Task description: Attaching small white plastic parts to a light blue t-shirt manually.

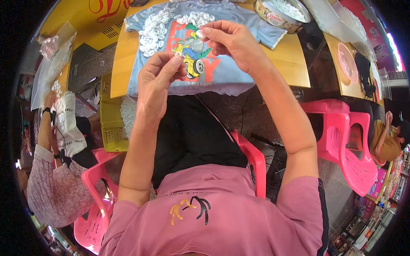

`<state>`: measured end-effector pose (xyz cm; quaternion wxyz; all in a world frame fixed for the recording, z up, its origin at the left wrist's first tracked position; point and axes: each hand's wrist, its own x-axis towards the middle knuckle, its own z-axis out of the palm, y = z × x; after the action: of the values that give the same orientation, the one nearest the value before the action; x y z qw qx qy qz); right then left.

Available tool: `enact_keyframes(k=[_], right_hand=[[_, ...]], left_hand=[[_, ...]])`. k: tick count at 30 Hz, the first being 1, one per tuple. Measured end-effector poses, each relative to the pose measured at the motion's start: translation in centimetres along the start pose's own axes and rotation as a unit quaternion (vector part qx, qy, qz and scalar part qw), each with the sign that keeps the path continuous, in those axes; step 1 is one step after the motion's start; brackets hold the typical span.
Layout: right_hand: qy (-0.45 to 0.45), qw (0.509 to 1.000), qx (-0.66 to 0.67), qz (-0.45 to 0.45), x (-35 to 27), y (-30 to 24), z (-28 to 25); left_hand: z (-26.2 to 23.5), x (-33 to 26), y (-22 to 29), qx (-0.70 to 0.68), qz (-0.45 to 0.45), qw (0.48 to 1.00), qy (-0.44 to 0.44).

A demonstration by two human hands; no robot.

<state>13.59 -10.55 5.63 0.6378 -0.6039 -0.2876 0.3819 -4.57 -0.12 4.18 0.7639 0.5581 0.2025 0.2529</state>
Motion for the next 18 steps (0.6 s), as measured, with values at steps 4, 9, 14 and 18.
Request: enact_keyframes(k=[4, 9, 14, 18], right_hand=[[-0.018, 0.995, 0.093, -0.027, -3.0, 0.1, 0.2], [0.012, 0.994, 0.089, -0.063, -5.8, -0.2, 1.1], [0.010, 0.991, 0.097, -0.090, -6.9, 0.3, 1.3], [0.017, 0.990, 0.099, -0.097, -7.5, 0.5, 1.2]], left_hand=[[1.7, -0.9, 0.4, -0.064, 0.018, 0.998, -0.014], [3.1, -2.3, 0.1, -0.118, 0.073, 0.990, -0.038], [3.3, -2.9, -0.1, -0.130, 0.083, 0.986, -0.060], [3.7, -3.3, 0.1, -0.139, 0.063, 0.987, -0.045]])
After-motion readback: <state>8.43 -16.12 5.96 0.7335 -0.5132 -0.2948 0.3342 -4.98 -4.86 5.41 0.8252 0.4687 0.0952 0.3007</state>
